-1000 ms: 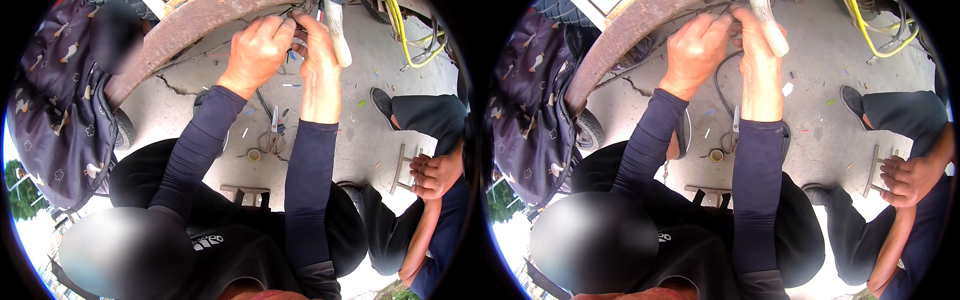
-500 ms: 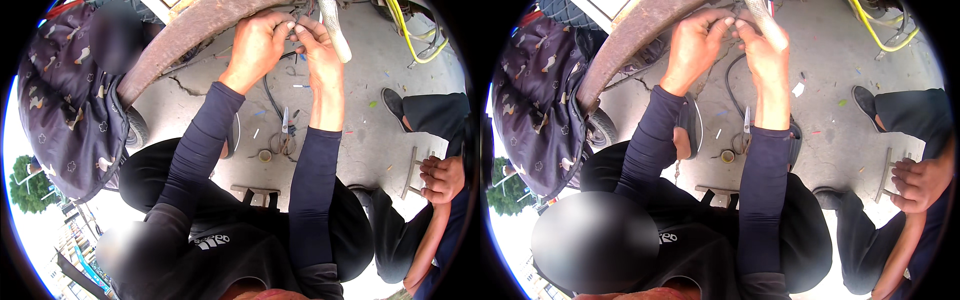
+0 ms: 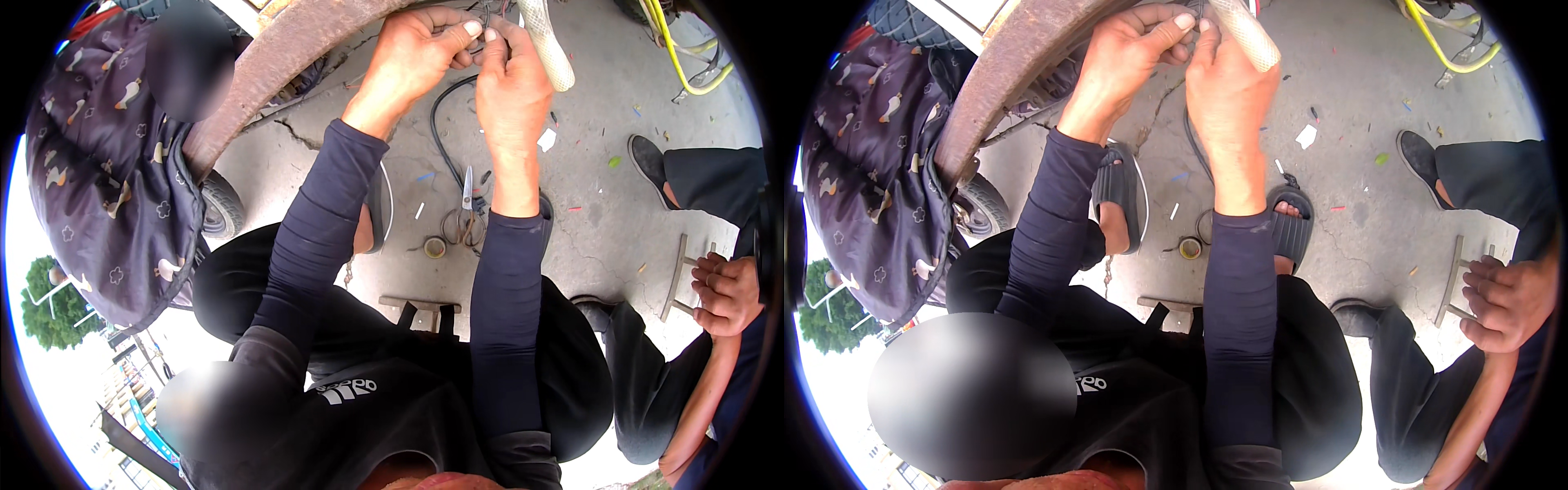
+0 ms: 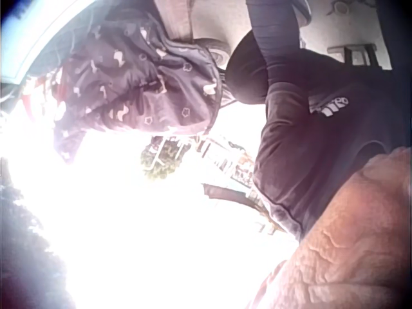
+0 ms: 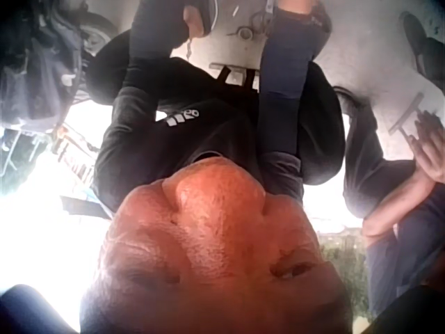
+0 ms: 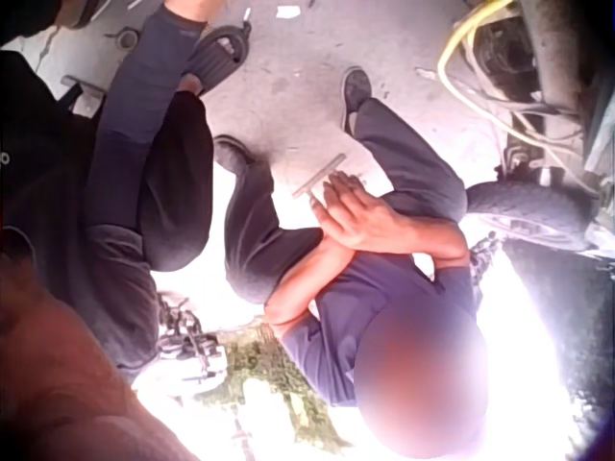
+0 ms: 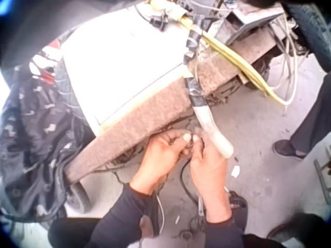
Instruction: The person sits on a small stool and uses pliers to strip the insulation from several wires. They then twist the exposed copper strands and wrap the connections with electrical tape. The person works on a bundle of wires attached to a nearby vehicle.
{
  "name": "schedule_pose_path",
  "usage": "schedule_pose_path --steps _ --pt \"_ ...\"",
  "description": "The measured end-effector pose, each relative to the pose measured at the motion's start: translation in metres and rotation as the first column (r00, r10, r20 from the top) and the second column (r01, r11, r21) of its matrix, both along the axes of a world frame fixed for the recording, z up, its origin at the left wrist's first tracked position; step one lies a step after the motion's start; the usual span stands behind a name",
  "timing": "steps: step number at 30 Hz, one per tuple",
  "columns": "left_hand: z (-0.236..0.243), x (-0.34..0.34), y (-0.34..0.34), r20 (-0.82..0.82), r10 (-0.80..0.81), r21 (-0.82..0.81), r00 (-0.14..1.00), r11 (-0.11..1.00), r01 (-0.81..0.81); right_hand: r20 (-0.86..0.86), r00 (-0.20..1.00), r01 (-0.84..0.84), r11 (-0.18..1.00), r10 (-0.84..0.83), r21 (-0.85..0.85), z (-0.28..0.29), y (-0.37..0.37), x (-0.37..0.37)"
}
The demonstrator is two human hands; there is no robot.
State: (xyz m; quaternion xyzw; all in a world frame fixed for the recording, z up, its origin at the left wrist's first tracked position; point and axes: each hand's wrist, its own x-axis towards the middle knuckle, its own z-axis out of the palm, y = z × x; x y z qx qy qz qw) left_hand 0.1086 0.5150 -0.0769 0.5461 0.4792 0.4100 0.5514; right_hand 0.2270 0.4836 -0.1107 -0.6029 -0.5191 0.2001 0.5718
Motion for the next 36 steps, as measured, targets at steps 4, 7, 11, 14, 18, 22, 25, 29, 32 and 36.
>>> schedule_pose_path --steps 4,7,11,14,18,22,25,29,32,36 --pt "0.001 0.003 -0.004 0.005 0.046 0.000 0.999 0.999 -0.046 -0.030 0.998 0.051 0.998 -0.050 0.036 -0.004 0.002 -0.006" --pt "-0.003 -0.002 -0.003 0.089 0.029 -0.040 0.996 0.999 -0.026 -0.553 0.833 -0.117 0.986 0.032 -0.120 0.012 -0.004 -0.001" --pt "-0.003 -0.009 0.000 0.143 -0.019 -0.083 0.990 0.996 0.031 -0.729 0.682 -0.213 0.969 0.057 -0.124 0.015 -0.004 0.009" --pt "0.001 -0.006 -0.001 0.066 -0.008 -0.032 0.998 0.999 0.010 -0.665 0.733 -0.235 0.971 0.142 -0.052 -0.003 0.003 0.005" --pt "-0.004 -0.006 -0.001 0.044 0.023 0.002 0.999 1.000 -0.023 -0.461 0.880 -0.159 0.986 0.116 -0.057 -0.002 0.002 0.001" --pt "0.003 -0.003 -0.002 0.009 0.036 0.020 0.999 0.999 -0.036 -0.314 0.946 -0.103 0.993 0.078 -0.064 -0.006 0.004 -0.002" --pt "0.009 -0.002 -0.006 -0.090 0.045 0.050 0.995 0.998 -0.040 0.065 0.992 0.106 0.994 -0.107 0.026 -0.006 0.003 -0.012" --pt "0.020 -0.002 -0.008 -0.267 0.055 0.053 0.962 0.998 -0.042 0.386 0.906 0.125 0.982 -0.171 0.141 -0.012 0.007 -0.008" --pt "0.019 -0.006 -0.009 -0.248 0.044 0.093 0.968 0.995 -0.022 0.239 0.967 0.092 0.996 -0.090 0.003 -0.029 0.017 0.011" --pt "0.009 -0.006 -0.009 -0.144 0.094 0.014 0.985 0.996 -0.093 -0.388 0.913 -0.220 0.952 0.123 -0.215 -0.027 0.016 0.037"
